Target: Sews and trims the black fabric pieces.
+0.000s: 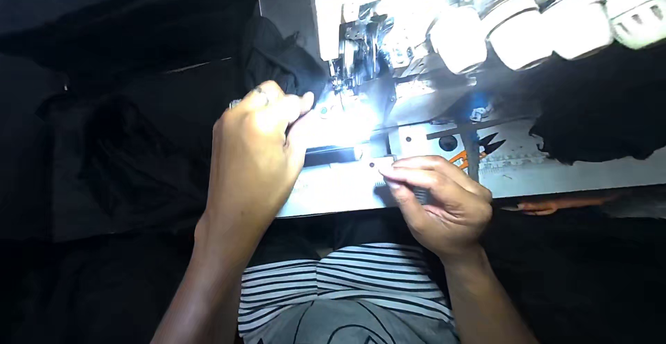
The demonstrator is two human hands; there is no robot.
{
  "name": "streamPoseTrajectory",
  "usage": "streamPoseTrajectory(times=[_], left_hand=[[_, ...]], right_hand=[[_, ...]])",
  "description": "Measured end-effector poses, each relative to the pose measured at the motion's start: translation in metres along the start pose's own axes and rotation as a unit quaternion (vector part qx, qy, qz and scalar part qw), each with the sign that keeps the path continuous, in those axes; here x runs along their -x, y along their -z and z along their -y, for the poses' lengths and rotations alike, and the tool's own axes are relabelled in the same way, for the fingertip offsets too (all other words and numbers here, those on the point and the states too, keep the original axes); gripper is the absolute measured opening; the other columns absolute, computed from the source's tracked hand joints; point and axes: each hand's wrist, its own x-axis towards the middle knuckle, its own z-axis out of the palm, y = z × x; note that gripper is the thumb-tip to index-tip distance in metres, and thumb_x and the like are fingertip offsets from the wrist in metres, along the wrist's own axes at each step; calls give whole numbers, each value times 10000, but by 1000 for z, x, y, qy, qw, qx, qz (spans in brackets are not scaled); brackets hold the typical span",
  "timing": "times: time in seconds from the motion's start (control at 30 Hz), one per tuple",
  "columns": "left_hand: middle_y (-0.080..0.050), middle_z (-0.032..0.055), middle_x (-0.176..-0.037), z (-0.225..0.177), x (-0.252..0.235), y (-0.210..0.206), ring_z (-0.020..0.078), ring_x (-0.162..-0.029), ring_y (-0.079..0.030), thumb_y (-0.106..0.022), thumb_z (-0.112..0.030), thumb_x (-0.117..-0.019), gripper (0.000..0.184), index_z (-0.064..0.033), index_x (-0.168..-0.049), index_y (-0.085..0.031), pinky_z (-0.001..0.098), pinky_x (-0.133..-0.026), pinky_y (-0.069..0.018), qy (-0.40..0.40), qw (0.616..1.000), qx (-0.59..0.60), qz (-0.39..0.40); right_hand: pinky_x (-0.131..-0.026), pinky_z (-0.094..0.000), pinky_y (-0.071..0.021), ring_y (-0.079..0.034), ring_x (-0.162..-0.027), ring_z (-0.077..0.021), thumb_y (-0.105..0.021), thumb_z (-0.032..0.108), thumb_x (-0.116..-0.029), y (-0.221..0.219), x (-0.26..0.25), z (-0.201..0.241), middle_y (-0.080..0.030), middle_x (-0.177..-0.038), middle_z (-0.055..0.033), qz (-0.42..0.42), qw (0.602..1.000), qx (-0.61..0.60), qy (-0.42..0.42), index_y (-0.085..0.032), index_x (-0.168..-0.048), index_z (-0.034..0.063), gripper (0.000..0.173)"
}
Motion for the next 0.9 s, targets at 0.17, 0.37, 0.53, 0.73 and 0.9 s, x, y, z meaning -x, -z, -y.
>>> streamPoseTrajectory(times=[0.17,0.37,0.53,0.73,0.9], left_hand=[[-609,-25,-835,-34,52,-10,41,-701,-556,-649,-179,-964,244,-130,-1152,-797,193,-570,-449,0,997,70,33],[-640,0,-934,-44,50,-50,118,-825,-624,-636,-174,-980,187,-177,-1085,-791,308,-677,-533,-87,985,140,50],[-681,-13,-1247,-7,66,15,158,-1188,-597,-740,-356,-943,296,-227,-1208,-765,410,-989,-486,-67,993,98,-17],[-709,25,-1168,53,66,22,140,-1177,-645,-644,-209,-1012,156,-70,-1031,-712,389,-1064,-512,-70,978,196,-11],[-696,-42,-871,28,104,66,-29,-723,-617,-669,-236,-983,163,-79,-998,-710,166,-658,-527,-14,993,119,1]], right_hand=[[-745,-228,-625,-714,-866,-76,-711,63,-931,-3,-5,9,-746,-988,-13,-20,996,-36,-85,-771,-1030,54,116],[-622,-234,-611,-700,-711,-99,-703,173,-959,-11,-33,22,-729,-857,-4,24,939,-180,-291,-723,-1140,75,207],[-563,-200,-568,-660,-634,-62,-741,136,-940,-4,-33,35,-717,-777,21,20,947,-138,-290,-751,-982,98,57],[-497,-204,-519,-604,-570,-70,-737,156,-943,11,-15,54,-684,-756,20,79,950,-144,-267,-729,-951,107,50],[-556,-193,-565,-647,-626,-33,-757,169,-924,29,4,76,-709,-769,48,146,960,-94,-221,-728,-931,125,54]])
